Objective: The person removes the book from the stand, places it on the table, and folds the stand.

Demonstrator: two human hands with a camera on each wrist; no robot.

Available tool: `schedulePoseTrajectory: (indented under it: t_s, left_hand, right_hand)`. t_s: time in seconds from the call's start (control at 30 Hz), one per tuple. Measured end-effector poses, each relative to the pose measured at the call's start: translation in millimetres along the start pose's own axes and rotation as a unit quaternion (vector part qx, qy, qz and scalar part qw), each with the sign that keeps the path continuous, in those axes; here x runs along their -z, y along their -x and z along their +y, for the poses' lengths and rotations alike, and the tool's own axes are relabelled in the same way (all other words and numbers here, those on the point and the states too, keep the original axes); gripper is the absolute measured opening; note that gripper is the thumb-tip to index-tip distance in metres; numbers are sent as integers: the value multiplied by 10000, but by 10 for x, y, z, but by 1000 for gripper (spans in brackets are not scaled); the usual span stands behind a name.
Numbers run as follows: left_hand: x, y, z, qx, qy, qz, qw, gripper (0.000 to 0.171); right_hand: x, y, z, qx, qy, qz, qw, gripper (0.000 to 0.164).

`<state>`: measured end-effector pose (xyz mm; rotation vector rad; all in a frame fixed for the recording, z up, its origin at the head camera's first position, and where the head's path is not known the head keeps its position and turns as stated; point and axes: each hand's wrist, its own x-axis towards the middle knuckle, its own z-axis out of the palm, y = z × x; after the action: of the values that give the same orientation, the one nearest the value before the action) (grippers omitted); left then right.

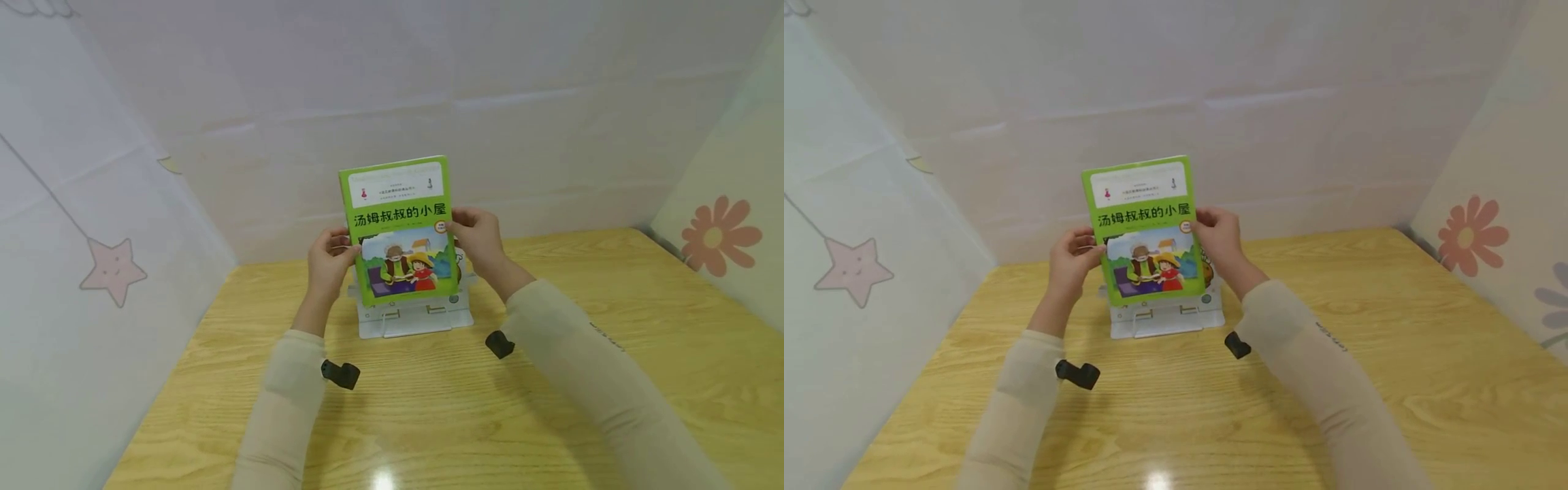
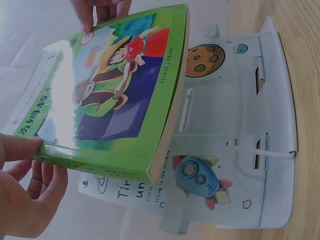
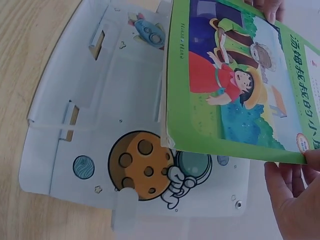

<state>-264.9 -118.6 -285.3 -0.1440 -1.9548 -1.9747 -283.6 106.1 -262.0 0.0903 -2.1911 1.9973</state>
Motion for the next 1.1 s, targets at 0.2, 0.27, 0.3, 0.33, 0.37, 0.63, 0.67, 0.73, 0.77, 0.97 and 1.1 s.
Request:
schedulePoseTrajectory:
  t_s: [0.2, 0.27, 0.3, 0.33, 0.37, 0.63, 0.67, 0.73, 0.77, 0.97, 1.1]
  left_hand:
    - [94, 33, 80, 444, 208, 23, 9988, 32]
    - [120, 37, 96, 544, 196, 66, 9983, 33]
    - [136, 36, 99, 603, 174, 88, 9980, 34]
    - [155, 36, 103, 655, 148, 109, 9977, 34]
    - [176, 37, 104, 707, 135, 126, 9973, 34]
    - [363, 70, 98, 1061, -91, 178, 9942, 39]
    - [384, 78, 96, 1132, -99, 195, 9933, 38]
    - [427, 91, 94, 1269, -109, 236, 9916, 39]
    - [448, 97, 95, 1337, -98, 255, 9906, 39]
    - [586, 131, 123, 1650, -81, 261, 9859, 43]
    - [716, 150, 124, 1754, -86, 177, 9843, 43]
  right_hand:
    - [-58, 40, -67, -130, -126, -149, 9997, 28]
    - [-82, 45, -66, -125, -83, -184, 9997, 28]
    - [-97, 46, -61, -96, -38, -192, 9998, 28]
    - [-114, 49, -59, -82, 6, -195, 9998, 28]
    - [-134, 50, -51, -46, 58, -197, 9998, 27]
    - [-305, 67, -25, -431, 68, -272, 9987, 28]
    - [-323, 69, -20, -515, -15, -303, 9982, 29]
    - [-361, 73, -9, -638, -139, -376, 9972, 29]
    - [-378, 74, -1, -688, -227, -435, 9964, 30]
    - [-478, 101, 38, -988, -611, -584, 9915, 29]
    - [-580, 128, 59, -1236, -744, -565, 9879, 29]
